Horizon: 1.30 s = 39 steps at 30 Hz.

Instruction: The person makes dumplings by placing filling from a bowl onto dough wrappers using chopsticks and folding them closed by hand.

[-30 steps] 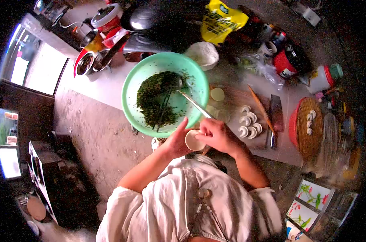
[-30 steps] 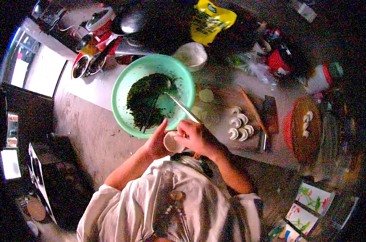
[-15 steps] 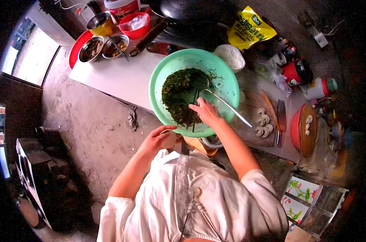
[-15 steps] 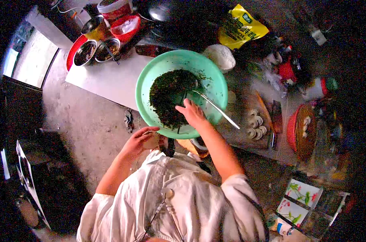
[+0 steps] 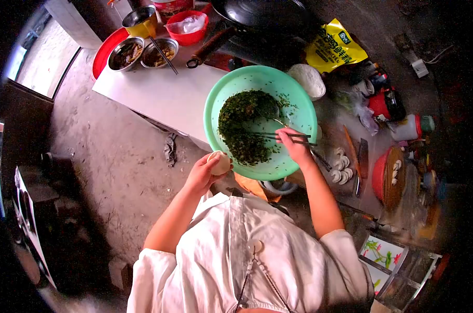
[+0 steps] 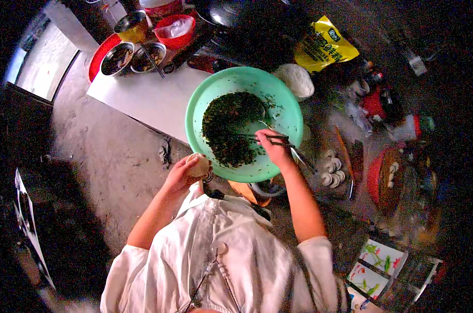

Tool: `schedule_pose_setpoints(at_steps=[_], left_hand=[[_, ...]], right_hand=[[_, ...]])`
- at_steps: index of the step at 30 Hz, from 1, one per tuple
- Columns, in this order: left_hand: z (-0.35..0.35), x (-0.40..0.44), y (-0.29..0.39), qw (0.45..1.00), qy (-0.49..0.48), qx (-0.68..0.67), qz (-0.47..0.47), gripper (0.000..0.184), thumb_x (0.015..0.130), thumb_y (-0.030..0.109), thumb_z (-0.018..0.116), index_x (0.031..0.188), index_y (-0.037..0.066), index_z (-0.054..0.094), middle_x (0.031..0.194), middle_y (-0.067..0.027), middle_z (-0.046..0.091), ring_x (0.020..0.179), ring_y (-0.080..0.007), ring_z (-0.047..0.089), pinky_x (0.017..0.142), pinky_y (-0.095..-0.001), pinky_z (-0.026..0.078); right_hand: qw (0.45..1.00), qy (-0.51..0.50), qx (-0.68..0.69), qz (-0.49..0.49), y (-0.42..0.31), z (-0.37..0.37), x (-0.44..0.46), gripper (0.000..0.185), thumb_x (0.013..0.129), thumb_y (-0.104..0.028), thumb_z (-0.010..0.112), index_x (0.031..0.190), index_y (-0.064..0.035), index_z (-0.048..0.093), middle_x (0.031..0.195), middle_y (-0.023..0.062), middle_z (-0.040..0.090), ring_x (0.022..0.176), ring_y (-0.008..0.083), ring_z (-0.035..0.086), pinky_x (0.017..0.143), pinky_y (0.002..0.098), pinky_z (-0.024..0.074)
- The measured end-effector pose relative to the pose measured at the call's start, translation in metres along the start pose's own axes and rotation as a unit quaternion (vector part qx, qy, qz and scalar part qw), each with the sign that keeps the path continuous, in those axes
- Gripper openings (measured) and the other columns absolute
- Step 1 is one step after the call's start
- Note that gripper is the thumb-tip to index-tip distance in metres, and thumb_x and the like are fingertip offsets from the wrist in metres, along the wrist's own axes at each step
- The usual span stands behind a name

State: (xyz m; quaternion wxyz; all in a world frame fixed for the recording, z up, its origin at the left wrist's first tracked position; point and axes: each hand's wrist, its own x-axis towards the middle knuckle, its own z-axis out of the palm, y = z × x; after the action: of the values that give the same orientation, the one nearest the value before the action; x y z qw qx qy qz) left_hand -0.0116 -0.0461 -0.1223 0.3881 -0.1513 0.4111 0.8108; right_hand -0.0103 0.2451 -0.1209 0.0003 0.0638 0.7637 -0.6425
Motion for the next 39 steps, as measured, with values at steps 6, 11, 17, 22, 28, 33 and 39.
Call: schedule_pose_setpoints(at_steps=[6,11,17,22,28,33,39], left_hand=[[0.004,0.014,-0.011,1.0,0.008,-0.008,-0.001,0.035,0.084,0.023,0.051,0.112,0.002,0.045,0.099,-0.013,0.056,0.088,-0.0262,0.058,0.071,-0.0344,0.05],[0.002,0.014,-0.014,1.0,0.006,-0.008,0.004,0.035,0.084,0.023,0.05,0.112,0.002,0.044,0.1,-0.0133,0.055,0.088,-0.0265,0.058,0.072,-0.0363,0.05],[0.007,0.011,-0.011,1.0,0.018,-0.005,0.009,0.038,0.084,0.023,0.052,0.113,0.001,0.043,0.1,-0.0136,0.055,0.088,-0.0265,0.057,0.074,-0.0364,0.05],[0.003,0.01,-0.009,1.0,0.004,0.001,0.002,0.041,0.083,0.025,0.053,0.114,0.0,0.043,0.101,-0.0134,0.054,0.09,-0.0262,0.057,0.075,-0.0362,0.049],[0.0,0.013,-0.01,1.0,-0.003,0.007,0.003,0.042,0.083,0.026,0.053,0.115,0.001,0.043,0.102,-0.0126,0.054,0.09,-0.0261,0.057,0.075,-0.0367,0.049],[0.0,0.011,-0.011,1.0,-0.012,-0.001,0.009,0.04,0.084,0.024,0.05,0.116,0.001,0.042,0.103,-0.0128,0.054,0.091,-0.0257,0.057,0.076,-0.0359,0.049],[-0.001,0.01,-0.014,1.0,-0.004,-0.006,0.02,0.034,0.087,0.019,0.043,0.115,-0.001,0.042,0.105,-0.0135,0.053,0.092,-0.0233,0.056,0.075,-0.0321,0.049]], right_hand=[[1.0,-0.005,-0.01,-0.005,-0.001,0.008,-0.01,0.023,0.087,-0.021,0.046,0.085,0.0007,0.054,0.073,0.0047,0.057,0.063,0.0112,0.056,0.056,0.0234,0.0472],[0.998,0.052,0.008,0.032,0.01,0.008,-0.018,0.025,0.088,-0.022,0.043,0.079,-0.0011,0.052,0.07,0.0034,0.054,0.056,0.0096,0.053,0.049,0.0217,0.0465],[0.992,0.102,0.049,0.05,0.013,0.002,-0.021,0.022,0.087,-0.022,0.047,0.079,-0.0021,0.051,0.069,0.0033,0.053,0.053,0.0093,0.053,0.045,0.0208,0.0453],[0.988,0.154,-0.024,-0.021,0.0,-0.016,-0.019,0.02,0.084,-0.021,0.053,0.082,-0.001,0.053,0.061,0.0034,0.054,0.049,0.0088,0.051,0.044,0.0225,0.042],[0.992,0.12,-0.005,0.04,0.01,-0.012,-0.013,0.026,0.086,-0.026,0.049,0.082,-0.0003,0.056,0.064,0.0069,0.057,0.048,0.0105,0.053,0.045,0.0233,0.0443],[0.993,0.089,0.034,0.072,0.017,-0.007,-0.015,0.029,0.086,-0.027,0.048,0.079,-0.0003,0.056,0.061,0.0077,0.057,0.044,0.0113,0.053,0.043,0.0243,0.0456],[0.988,0.08,0.077,0.111,0.021,-0.009,-0.016,0.03,0.087,-0.026,0.046,0.079,0.0013,0.054,0.061,0.0067,0.056,0.047,0.0096,0.052,0.042,0.0213,0.0447]])
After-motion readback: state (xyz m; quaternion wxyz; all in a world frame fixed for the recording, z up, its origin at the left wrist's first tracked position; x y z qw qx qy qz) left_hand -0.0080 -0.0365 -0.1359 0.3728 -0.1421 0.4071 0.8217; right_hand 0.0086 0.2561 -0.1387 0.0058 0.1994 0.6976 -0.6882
